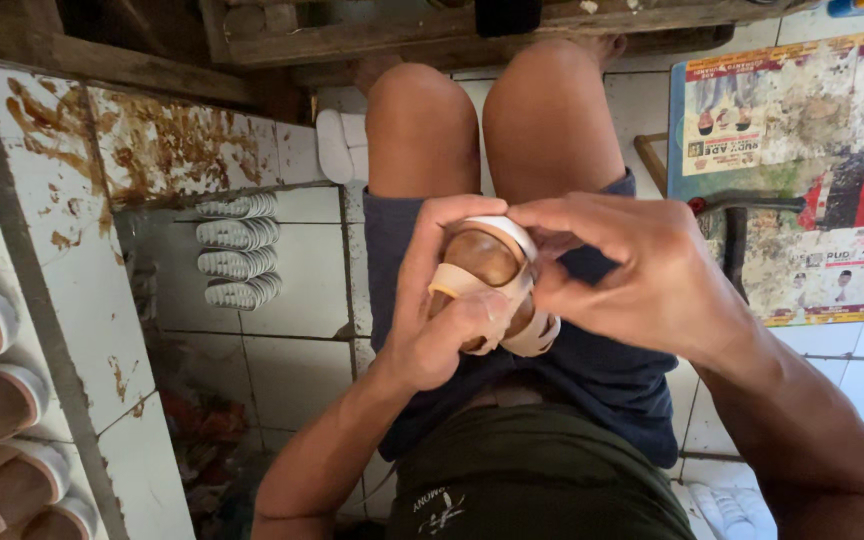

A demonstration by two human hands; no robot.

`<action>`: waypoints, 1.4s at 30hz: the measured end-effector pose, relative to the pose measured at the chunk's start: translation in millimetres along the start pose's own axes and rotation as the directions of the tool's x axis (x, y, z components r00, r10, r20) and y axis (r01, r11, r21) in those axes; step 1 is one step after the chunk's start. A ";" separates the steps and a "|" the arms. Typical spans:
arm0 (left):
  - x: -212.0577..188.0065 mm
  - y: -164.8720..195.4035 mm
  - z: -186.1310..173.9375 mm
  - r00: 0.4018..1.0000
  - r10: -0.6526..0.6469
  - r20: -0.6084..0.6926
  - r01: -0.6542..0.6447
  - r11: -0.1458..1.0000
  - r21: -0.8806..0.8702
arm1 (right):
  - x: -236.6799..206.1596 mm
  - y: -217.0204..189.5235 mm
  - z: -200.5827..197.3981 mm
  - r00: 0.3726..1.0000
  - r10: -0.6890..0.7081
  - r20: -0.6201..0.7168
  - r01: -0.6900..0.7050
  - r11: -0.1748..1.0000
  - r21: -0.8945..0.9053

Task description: The person assembles slipper sandals by heating the sole and upper separately over a gas flame, then pressing them together. They use a curved metal tool to trim excess material from the joined edges and repeat the process for multiple units.

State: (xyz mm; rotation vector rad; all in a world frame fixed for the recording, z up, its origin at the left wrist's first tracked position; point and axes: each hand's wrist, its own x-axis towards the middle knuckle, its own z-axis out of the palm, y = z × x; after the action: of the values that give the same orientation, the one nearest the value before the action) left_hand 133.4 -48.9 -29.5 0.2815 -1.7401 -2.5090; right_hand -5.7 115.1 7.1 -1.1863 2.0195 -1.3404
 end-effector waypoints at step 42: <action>59.2 -41.1 -18.2 0.975 -0.206 0.086 0.218 0.797 -0.563 | -22.7 91.2 -42.8 0.934 0.351 0.064 -0.269 0.574 0.773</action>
State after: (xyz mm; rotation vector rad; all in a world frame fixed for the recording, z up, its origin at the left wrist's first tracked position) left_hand 80.5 -60.9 -80.4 0.4206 -0.9108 -3.0488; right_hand -62.8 171.2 -58.2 -0.3374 1.3132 -1.8065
